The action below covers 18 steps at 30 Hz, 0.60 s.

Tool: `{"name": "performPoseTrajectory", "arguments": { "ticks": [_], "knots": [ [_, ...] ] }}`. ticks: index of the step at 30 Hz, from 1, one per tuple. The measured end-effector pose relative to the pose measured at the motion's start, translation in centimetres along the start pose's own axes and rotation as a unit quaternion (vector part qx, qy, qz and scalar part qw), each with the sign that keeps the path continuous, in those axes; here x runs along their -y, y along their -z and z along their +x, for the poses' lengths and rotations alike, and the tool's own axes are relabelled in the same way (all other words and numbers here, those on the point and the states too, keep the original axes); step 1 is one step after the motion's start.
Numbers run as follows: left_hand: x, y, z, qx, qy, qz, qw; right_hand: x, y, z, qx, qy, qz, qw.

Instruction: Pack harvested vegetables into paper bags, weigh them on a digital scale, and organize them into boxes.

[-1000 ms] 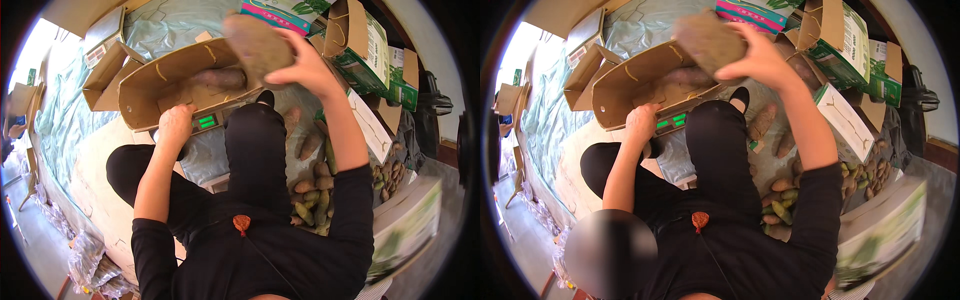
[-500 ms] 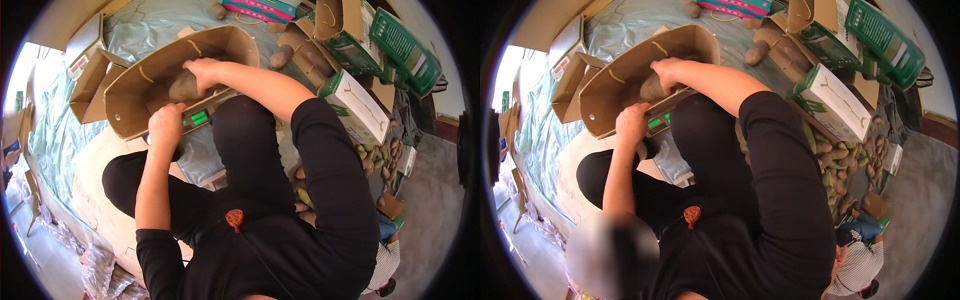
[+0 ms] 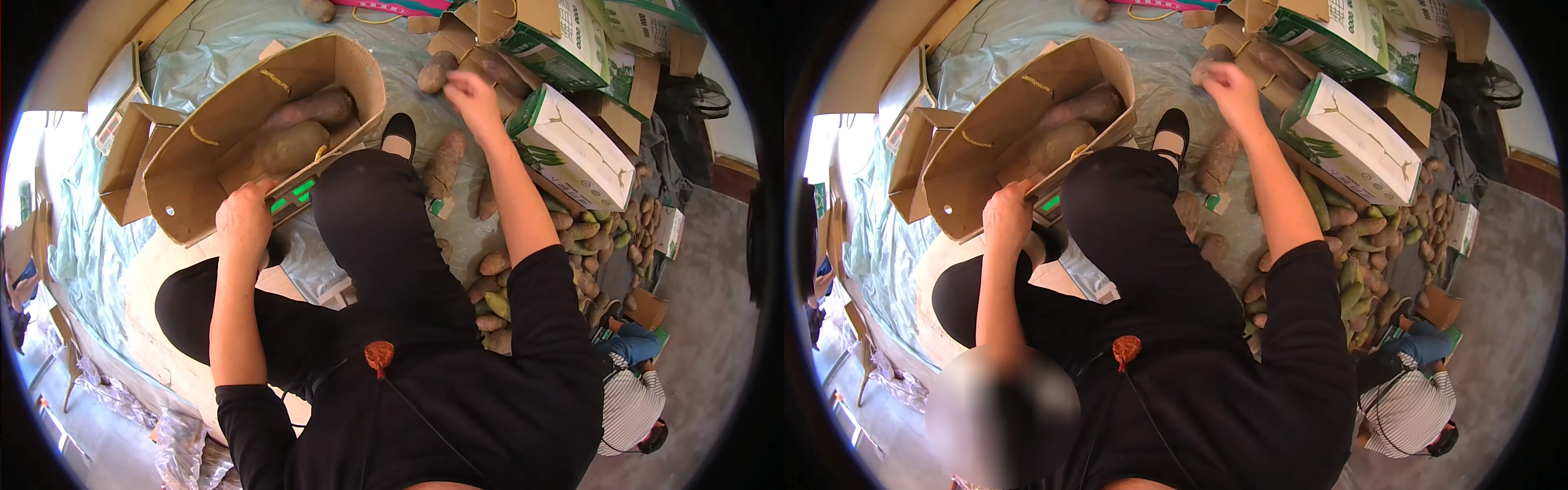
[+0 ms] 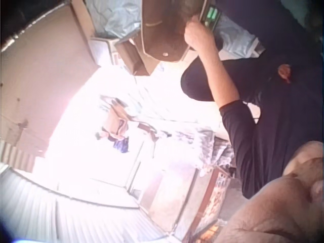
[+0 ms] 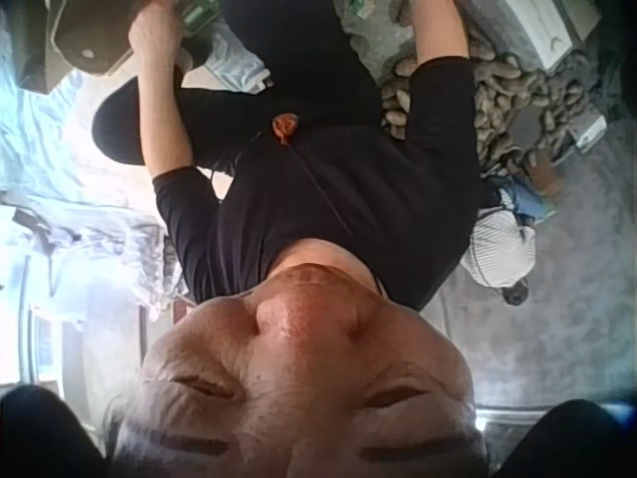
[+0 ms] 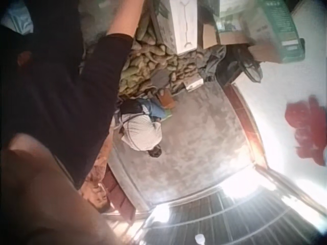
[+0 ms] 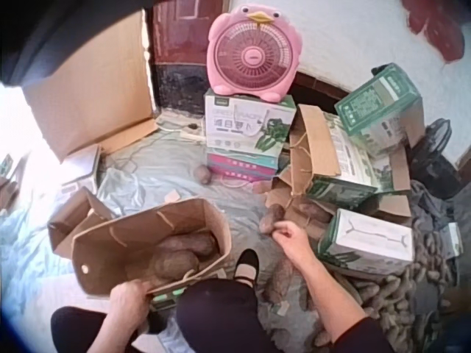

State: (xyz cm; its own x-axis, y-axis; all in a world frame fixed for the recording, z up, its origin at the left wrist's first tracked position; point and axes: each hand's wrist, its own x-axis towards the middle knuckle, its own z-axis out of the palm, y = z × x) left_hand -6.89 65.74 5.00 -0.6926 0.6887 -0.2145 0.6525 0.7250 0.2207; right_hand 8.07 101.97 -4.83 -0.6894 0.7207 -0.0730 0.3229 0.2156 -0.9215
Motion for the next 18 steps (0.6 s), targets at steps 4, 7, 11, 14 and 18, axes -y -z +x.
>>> {"name": "performPoseTrajectory", "arguments": {
  "ticks": [4,7,11,14,18],
  "knots": [
    [-0.2,0.0,0.2,0.013,0.005,0.004,1.0,-10.3,2.2,-5.1,-0.006,-0.026,-0.382,0.924],
    [0.0,0.1,0.1,0.024,0.02,0.009,0.999,-12.4,1.7,-8.3,0.079,-0.019,-0.519,0.851],
    [0.4,-0.1,-0.1,0.017,0.033,0.001,0.999,-12.1,0.1,-8.9,0.27,0.135,-0.668,0.681],
    [0.2,-0.4,0.3,0.024,0.011,0.012,1.0,-14.3,-0.3,-8.4,0.333,0.246,-0.662,0.625],
    [0.2,-0.4,0.2,0.023,0.024,0.015,0.999,-16.1,-2.0,-8.1,0.444,0.255,-0.66,0.55]
  ]
}}
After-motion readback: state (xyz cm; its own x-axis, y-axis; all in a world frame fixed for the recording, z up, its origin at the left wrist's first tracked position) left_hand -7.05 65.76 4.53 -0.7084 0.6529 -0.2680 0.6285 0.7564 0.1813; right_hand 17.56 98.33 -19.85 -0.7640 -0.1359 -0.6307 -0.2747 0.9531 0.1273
